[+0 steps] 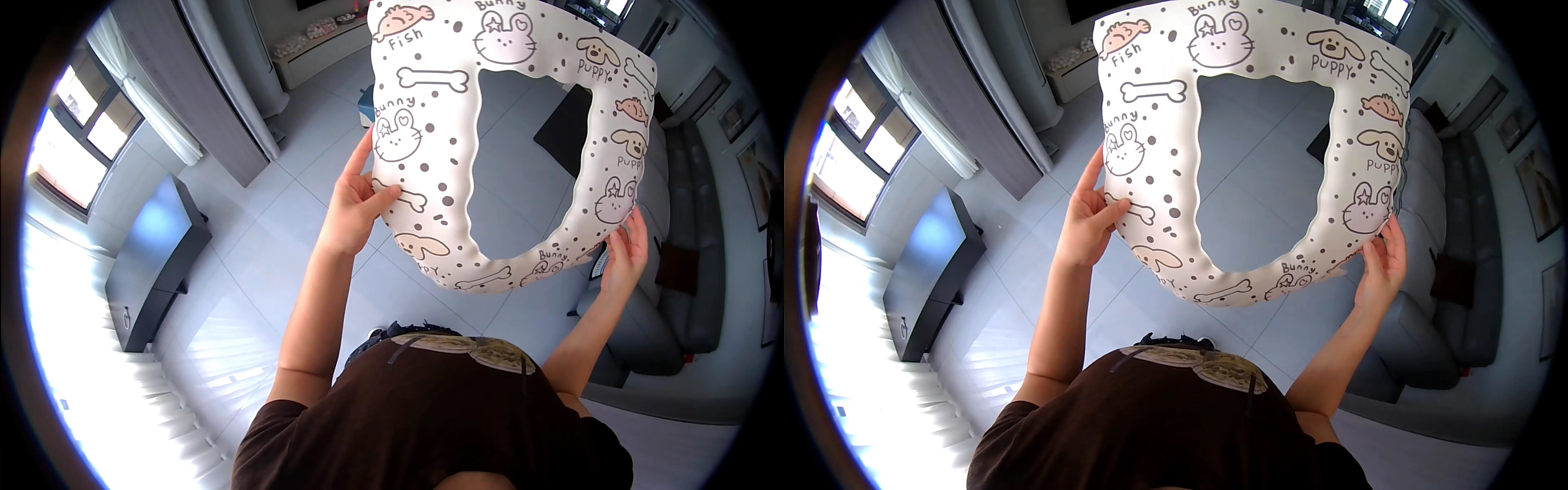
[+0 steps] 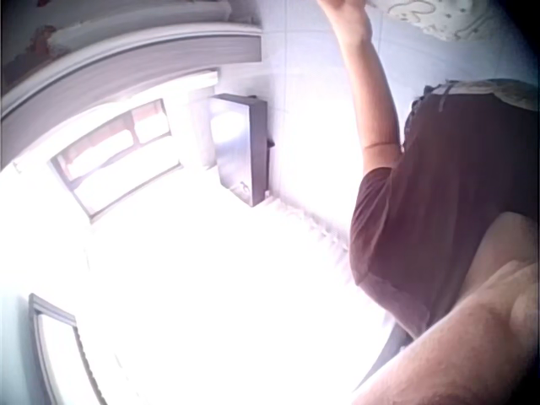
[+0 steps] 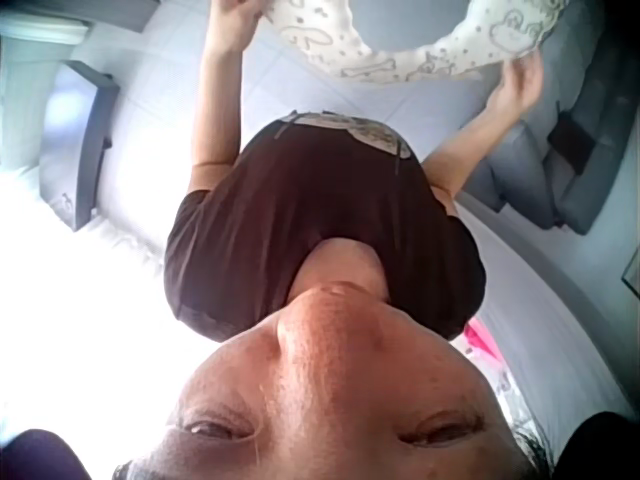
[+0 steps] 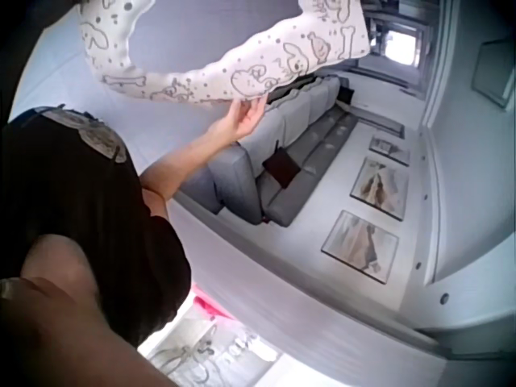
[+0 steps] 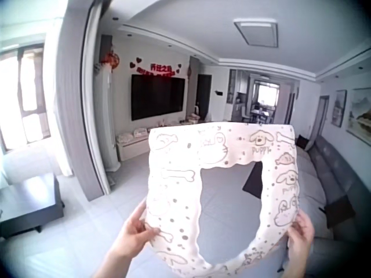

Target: The person washes their hands in a sink, dries them with a towel, and then handles a padded object taken from a cabinet.

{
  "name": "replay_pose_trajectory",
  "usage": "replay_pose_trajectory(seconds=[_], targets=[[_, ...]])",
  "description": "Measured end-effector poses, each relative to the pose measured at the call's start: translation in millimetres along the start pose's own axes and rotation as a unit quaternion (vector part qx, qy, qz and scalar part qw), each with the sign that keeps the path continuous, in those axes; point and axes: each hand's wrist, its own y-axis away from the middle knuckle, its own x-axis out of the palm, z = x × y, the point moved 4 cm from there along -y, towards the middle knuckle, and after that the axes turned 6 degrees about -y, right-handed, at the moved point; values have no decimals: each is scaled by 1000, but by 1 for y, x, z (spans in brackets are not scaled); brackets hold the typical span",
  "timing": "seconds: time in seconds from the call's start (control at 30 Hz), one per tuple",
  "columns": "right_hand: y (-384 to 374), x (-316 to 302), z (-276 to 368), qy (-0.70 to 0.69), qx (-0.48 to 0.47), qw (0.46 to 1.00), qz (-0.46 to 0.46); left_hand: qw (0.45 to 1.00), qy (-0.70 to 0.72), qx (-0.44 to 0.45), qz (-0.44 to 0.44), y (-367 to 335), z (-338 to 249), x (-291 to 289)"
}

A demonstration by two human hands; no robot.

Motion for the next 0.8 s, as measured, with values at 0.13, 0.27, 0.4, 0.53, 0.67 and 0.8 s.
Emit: replay_pose_trajectory(seconds=[0.13, 0.27, 0.4, 0.53, 0.67, 0.8], targets=[[0, -2, -1, 0, -2, 1000, 1, 999, -11, 23, 21, 2, -3, 1], [0, -4, -2, 5, -7, 1000, 11, 999, -2, 33, 24, 5, -6, 2], [0, -4, -2, 11, -11, 1000, 6, 999, -15, 36, 21, 7, -10, 5], [-2, -4, -4, 18, -8, 1000, -2, 998, -31, 43, 21, 8, -13, 5], [-1, -4, -3, 27, -5, 1000, -12, 999, -33, 33, 17, 10, -18, 9], [-1, -2, -2, 12, -22, 999, -29, 999, -38, 35, 10, 10, -18, 9]])
